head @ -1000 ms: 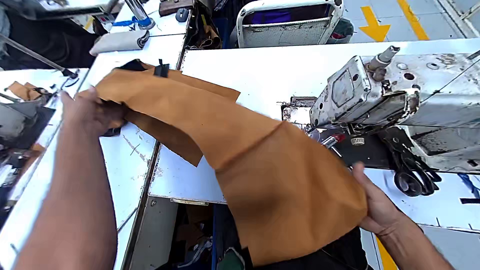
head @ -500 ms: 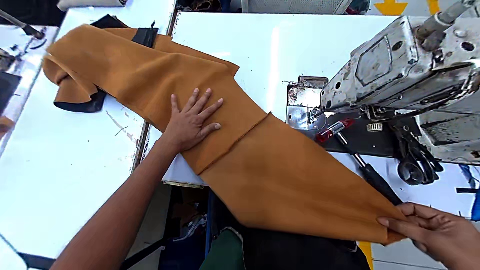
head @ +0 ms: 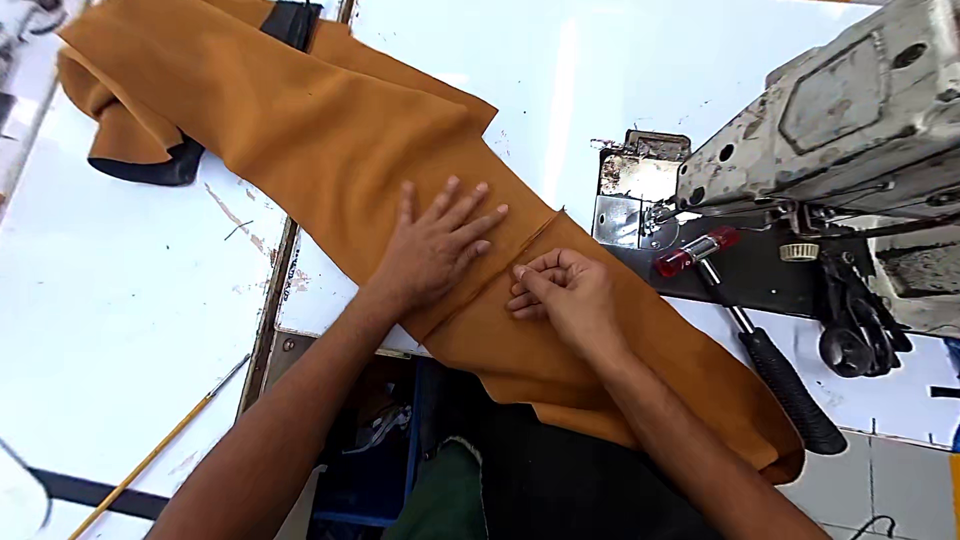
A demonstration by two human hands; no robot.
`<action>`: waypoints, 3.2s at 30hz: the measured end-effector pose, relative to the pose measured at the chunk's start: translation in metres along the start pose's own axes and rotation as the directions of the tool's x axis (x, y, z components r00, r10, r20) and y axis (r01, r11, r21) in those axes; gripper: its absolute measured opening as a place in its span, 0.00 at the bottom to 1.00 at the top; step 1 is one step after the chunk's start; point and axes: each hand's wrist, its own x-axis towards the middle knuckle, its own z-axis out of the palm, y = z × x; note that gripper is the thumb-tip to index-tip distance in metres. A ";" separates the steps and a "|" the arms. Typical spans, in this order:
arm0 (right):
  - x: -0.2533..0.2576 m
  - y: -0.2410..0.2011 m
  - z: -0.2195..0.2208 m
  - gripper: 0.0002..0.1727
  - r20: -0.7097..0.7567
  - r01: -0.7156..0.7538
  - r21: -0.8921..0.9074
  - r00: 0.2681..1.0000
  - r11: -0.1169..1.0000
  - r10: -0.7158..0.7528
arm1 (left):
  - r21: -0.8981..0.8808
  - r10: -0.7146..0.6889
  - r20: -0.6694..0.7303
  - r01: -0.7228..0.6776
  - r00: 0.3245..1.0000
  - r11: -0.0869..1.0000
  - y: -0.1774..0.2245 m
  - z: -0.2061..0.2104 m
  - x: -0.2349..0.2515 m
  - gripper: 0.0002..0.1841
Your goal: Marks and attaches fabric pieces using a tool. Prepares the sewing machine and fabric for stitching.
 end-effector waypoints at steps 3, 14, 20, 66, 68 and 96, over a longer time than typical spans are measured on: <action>0.003 0.000 0.001 0.08 -0.047 -0.101 0.039 0.994 0.994 0.103 | 0.082 -0.052 0.023 0.050 0.998 0.995 -0.013 -0.001 -0.002 0.28; 0.013 -0.016 0.013 0.17 -0.120 -0.197 -0.164 0.976 0.967 0.179 | 0.046 -0.056 0.041 0.054 0.998 0.997 -0.011 -0.004 0.000 0.32; 0.014 -0.014 0.005 0.11 -0.060 -0.230 -0.040 0.972 0.972 0.228 | 0.015 -0.083 0.036 0.083 0.996 0.996 -0.008 -0.006 0.003 0.35; -0.013 -0.004 -0.021 0.11 -0.066 0.114 -0.230 0.989 0.967 -0.132 | 0.027 -0.671 0.069 0.671 0.738 0.741 0.074 -0.012 0.090 0.57; -0.047 0.006 -0.066 0.12 -0.209 0.246 -0.592 0.873 0.768 -0.441 | -0.031 -0.611 0.012 0.611 0.792 0.791 0.071 -0.013 0.086 0.51; -0.037 0.003 -0.078 0.23 -0.042 0.326 -0.749 0.845 0.576 -0.533 | -0.294 -0.450 0.025 0.437 0.892 0.850 0.056 -0.009 0.084 0.15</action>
